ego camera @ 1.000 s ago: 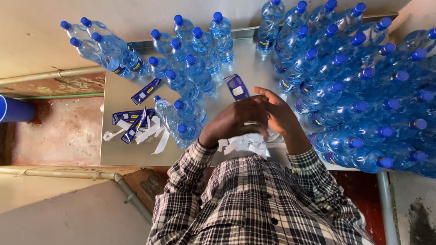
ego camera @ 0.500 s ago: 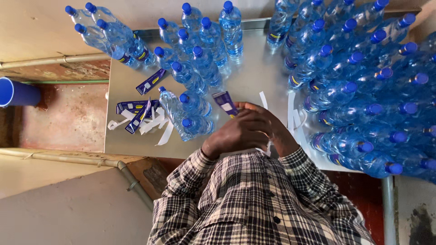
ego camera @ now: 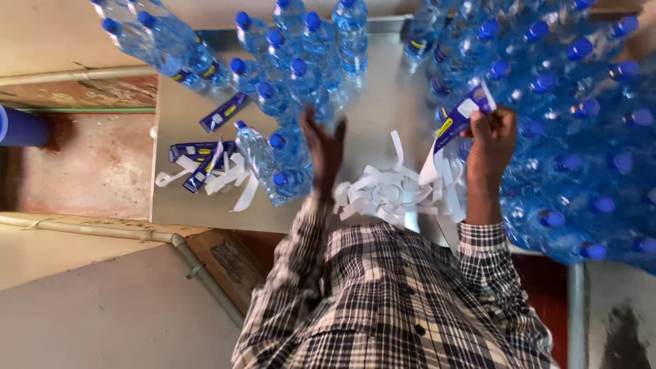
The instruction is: The person repeatedly picks up plastic water bottles from a table, applies a blue and yellow label to each bottle, and places the labeled bottles into a growing stack. The person also handles loose white paper strips and label packaging on the table.
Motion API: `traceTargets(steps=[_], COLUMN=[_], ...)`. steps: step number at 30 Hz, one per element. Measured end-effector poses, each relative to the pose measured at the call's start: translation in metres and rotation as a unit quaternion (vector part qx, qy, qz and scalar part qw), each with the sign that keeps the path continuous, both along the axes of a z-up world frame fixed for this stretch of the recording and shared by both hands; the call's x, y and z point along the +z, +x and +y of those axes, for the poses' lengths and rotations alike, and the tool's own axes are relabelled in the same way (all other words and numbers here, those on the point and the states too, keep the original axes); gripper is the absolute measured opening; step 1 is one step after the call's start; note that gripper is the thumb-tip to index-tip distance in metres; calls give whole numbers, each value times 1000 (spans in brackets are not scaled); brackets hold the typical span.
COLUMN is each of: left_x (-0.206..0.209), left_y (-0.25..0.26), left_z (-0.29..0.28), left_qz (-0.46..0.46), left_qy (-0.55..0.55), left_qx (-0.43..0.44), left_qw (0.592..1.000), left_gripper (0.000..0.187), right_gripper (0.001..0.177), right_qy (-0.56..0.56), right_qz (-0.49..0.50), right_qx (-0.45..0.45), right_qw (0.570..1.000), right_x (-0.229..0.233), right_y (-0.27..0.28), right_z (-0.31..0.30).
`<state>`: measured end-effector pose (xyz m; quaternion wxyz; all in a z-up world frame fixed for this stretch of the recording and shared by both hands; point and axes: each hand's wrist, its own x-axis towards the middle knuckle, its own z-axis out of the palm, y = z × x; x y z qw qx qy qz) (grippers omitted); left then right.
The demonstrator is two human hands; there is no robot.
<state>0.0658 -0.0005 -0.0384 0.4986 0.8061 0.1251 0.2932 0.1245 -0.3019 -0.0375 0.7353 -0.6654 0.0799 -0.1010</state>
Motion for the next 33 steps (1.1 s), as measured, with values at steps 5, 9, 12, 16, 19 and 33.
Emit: traceTargets(steps=[5,9,12,16,19,33], left_x=[-10,-12,-26,-49,-46,-48], left_y=[77,97,96,75,65,37], left_z=[-3,10,19,2,-20,-50], left_qz=[-12,-18,62,153,261,216], left_qy=[-21,13,56,60,18,-121], left_qx=[220,279,291,177,62,-127], left_qw=[975,960,953,970,963,960], left_gripper=[131,129,101,111,118,119], right_gripper=[45,27,28,17,17,23], right_qy=[-127,-170,-158,-161,-164,-42], right_qz=[-92,-41,-59,-8,28,84], right_qx=[39,79,84,53,21,-7], right_qw=[987,982,982,985,986,996], right_x=[29,23,31,15,7,-16], right_y=[-27,-45,-56,-57,-49,-12], right_z=[5,-8,-4,-3,10,89])
